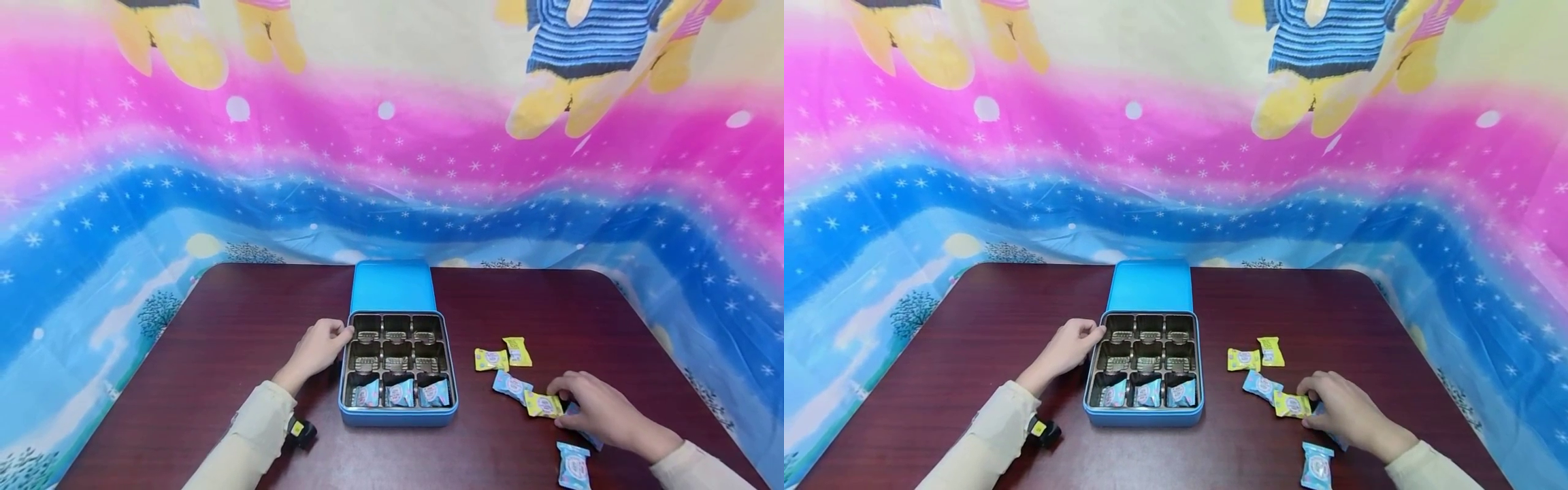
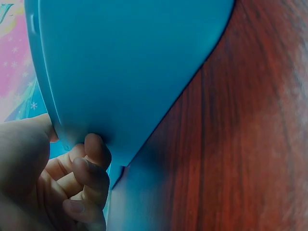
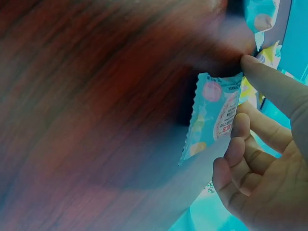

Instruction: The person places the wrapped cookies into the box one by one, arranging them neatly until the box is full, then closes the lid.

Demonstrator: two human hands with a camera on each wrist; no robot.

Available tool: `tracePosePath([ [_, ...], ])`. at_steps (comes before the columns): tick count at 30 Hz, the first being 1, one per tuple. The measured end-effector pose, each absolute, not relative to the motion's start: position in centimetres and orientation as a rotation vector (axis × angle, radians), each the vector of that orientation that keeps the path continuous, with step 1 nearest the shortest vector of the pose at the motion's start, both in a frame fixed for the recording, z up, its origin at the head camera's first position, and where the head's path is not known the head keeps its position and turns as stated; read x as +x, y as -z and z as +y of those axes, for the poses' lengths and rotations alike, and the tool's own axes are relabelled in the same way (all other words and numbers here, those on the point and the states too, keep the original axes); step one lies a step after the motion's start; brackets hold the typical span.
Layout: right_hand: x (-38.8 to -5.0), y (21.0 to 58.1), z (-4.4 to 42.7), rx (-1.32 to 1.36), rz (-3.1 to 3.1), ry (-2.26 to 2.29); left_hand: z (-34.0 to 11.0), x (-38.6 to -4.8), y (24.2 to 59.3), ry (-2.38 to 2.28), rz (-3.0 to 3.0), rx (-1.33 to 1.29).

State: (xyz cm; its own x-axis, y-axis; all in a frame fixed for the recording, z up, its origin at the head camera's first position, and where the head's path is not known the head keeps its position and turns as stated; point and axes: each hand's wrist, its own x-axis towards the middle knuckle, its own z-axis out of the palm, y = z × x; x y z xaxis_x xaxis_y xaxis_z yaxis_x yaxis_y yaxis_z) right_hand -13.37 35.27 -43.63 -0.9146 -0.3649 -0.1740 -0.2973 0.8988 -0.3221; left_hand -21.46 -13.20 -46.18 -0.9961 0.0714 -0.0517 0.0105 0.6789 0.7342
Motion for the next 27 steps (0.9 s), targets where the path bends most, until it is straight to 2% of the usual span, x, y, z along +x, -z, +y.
tracePosePath([
  [27, -14.2, 42.3, 34.6, -0.579, 2.789, 0.613, -13.2, -21.6, 46.4, -1.221, 2.829, 0.057],
])
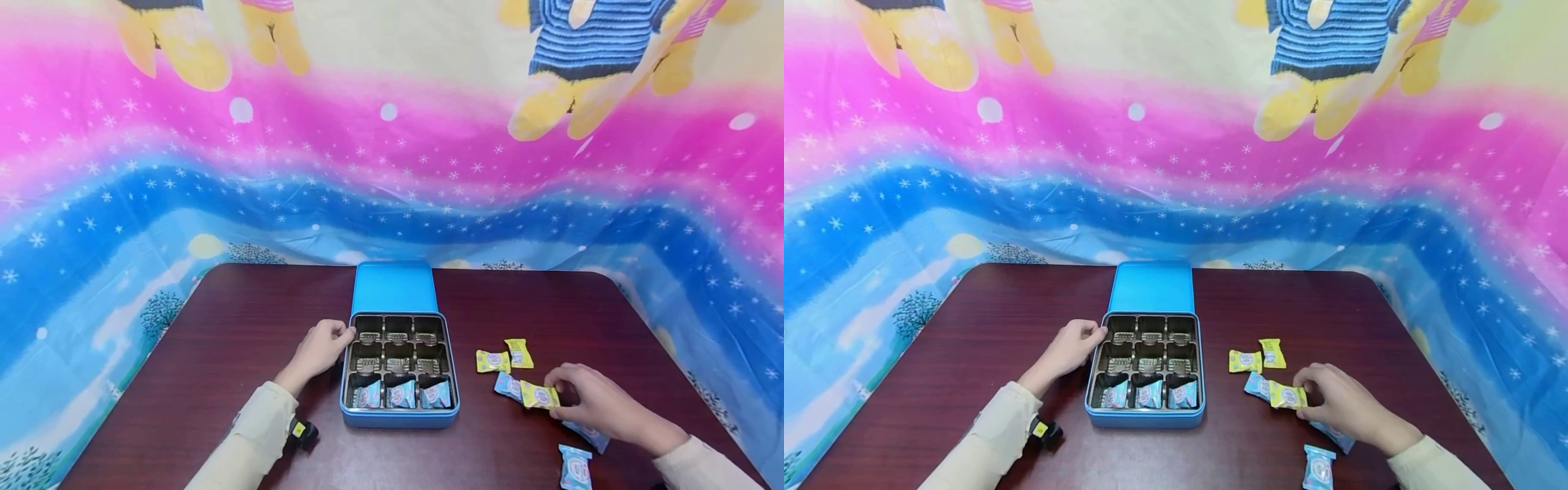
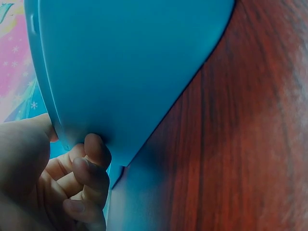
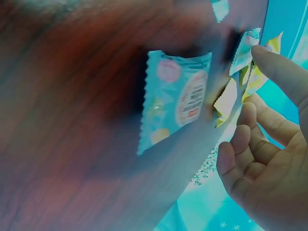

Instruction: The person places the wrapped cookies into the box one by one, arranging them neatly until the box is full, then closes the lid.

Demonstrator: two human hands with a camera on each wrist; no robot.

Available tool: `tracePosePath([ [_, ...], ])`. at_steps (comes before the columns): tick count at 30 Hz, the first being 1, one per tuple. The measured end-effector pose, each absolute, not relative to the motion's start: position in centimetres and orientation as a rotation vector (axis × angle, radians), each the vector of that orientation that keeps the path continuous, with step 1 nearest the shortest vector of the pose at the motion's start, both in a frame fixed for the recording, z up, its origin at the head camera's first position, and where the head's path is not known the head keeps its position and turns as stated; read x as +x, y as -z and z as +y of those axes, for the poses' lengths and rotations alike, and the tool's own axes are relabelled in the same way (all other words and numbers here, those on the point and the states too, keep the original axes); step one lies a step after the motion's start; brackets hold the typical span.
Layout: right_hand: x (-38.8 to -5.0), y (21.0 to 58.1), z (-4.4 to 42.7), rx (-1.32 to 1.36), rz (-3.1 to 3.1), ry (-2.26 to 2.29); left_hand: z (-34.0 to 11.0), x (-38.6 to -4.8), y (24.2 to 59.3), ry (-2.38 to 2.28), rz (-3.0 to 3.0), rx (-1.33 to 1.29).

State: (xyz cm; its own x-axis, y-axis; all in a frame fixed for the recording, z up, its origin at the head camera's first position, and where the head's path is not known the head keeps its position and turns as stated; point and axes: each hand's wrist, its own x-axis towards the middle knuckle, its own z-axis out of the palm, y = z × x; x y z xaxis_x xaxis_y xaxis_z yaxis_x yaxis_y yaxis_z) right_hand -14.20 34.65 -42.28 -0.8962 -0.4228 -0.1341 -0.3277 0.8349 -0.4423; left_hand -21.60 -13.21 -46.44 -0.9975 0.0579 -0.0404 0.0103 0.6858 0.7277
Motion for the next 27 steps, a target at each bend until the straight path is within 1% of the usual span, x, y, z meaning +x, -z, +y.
tracePosePath([
  [27, -15.5, 41.0, 31.1, -0.588, 2.857, 0.584, -13.1, -21.4, 46.1, -1.234, 2.817, 0.058],
])
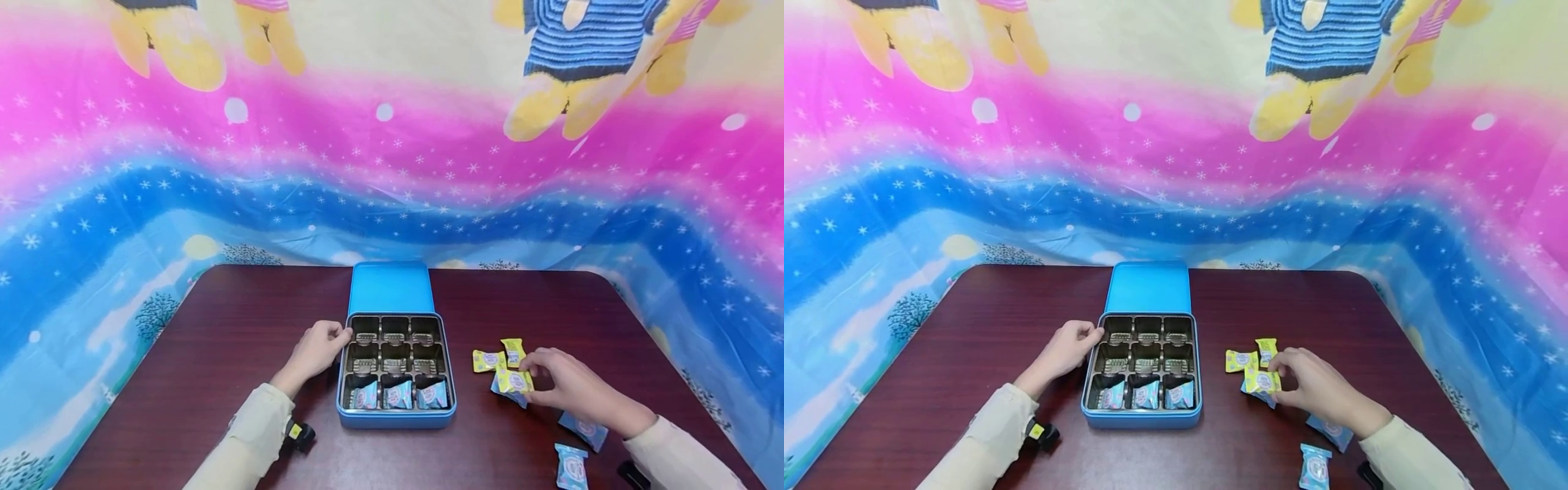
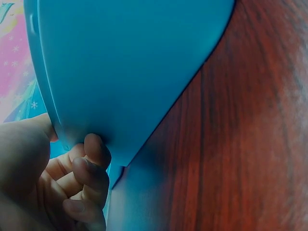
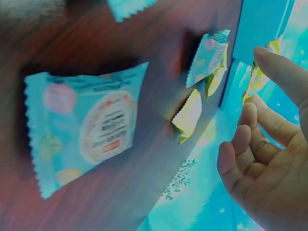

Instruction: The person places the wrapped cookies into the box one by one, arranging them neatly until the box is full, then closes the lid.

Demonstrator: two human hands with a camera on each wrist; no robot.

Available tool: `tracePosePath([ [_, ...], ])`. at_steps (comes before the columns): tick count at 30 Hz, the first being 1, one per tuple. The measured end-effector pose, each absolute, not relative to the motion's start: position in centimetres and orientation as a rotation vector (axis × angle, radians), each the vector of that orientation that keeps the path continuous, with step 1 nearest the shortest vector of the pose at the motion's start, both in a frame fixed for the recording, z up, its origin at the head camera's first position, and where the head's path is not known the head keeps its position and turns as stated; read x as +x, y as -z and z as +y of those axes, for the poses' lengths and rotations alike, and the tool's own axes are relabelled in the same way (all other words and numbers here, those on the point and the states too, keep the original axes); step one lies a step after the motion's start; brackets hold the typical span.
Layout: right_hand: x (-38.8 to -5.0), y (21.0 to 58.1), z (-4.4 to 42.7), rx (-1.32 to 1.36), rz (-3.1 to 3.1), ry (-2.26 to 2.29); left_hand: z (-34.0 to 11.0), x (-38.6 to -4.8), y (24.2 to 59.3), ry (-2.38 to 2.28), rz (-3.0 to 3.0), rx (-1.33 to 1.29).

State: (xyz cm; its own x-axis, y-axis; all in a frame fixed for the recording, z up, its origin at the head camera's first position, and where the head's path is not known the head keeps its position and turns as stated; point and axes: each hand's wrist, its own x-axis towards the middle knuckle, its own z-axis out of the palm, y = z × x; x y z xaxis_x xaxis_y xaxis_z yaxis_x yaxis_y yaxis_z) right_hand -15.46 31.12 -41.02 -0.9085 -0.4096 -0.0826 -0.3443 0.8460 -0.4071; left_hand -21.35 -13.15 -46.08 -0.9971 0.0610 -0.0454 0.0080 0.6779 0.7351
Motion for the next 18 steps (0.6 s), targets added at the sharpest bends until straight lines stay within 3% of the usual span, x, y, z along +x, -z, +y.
tracePosePath([
  [18, -16.1, 40.3, 29.5, -0.666, 2.913, 0.582, -13.2, -21.5, 46.4, -1.252, 2.811, 0.061],
])
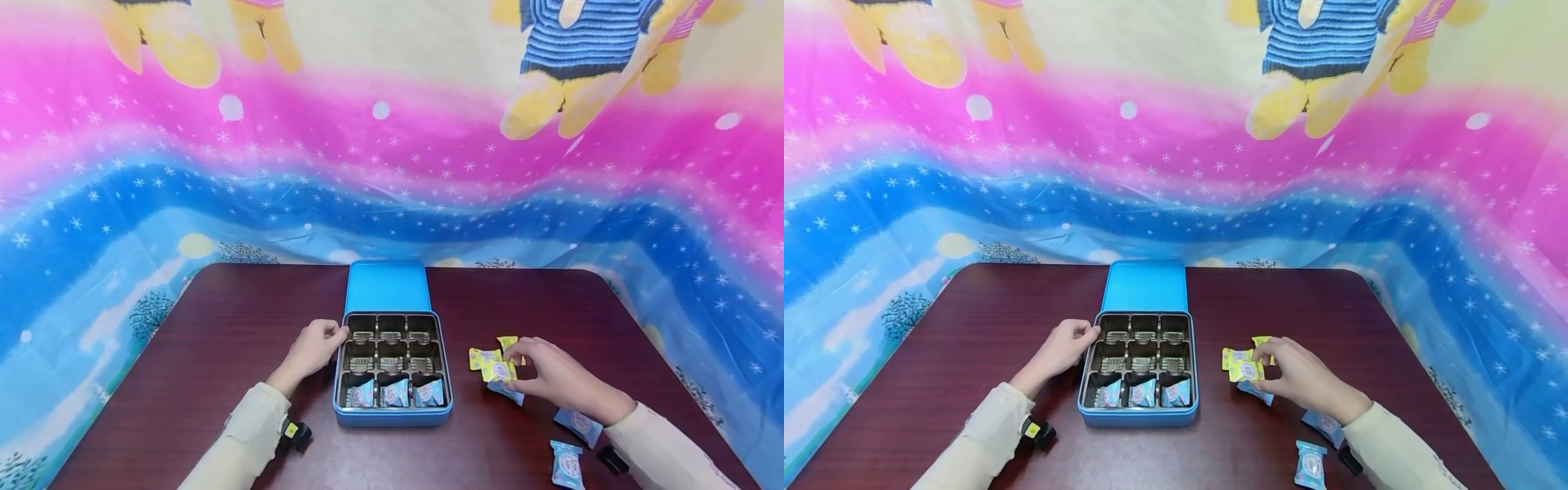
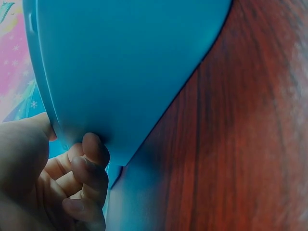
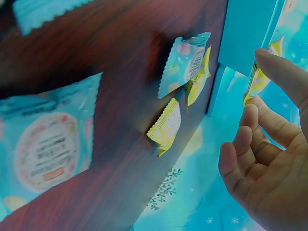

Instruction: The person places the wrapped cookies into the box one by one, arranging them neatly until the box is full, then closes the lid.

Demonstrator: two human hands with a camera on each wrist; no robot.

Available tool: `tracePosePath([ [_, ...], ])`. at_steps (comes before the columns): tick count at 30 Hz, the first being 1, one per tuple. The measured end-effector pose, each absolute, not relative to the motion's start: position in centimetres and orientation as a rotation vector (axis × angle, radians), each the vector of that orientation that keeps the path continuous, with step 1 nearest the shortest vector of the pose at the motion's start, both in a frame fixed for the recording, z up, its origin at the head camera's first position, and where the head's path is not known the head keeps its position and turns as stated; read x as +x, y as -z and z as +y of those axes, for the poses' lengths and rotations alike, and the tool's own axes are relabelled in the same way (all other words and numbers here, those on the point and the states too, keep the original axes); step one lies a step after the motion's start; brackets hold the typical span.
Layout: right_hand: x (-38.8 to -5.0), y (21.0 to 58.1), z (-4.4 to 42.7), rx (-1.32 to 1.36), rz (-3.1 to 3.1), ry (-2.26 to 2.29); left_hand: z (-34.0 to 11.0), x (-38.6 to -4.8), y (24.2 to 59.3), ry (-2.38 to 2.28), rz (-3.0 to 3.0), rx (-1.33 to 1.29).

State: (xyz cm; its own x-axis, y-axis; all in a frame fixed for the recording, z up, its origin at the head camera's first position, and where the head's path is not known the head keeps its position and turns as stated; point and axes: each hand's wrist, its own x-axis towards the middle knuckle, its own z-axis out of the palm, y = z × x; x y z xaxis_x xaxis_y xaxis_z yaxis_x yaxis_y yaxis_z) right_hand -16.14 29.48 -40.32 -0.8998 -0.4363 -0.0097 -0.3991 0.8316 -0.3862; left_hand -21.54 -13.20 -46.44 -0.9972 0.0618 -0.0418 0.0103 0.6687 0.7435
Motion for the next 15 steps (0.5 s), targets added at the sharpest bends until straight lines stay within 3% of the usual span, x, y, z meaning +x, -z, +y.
tracePosePath([
  [15, -16.9, 40.2, 27.7, -0.681, 2.939, 0.587, -13.2, -21.6, 46.4, -1.277, 2.788, 0.067],
])
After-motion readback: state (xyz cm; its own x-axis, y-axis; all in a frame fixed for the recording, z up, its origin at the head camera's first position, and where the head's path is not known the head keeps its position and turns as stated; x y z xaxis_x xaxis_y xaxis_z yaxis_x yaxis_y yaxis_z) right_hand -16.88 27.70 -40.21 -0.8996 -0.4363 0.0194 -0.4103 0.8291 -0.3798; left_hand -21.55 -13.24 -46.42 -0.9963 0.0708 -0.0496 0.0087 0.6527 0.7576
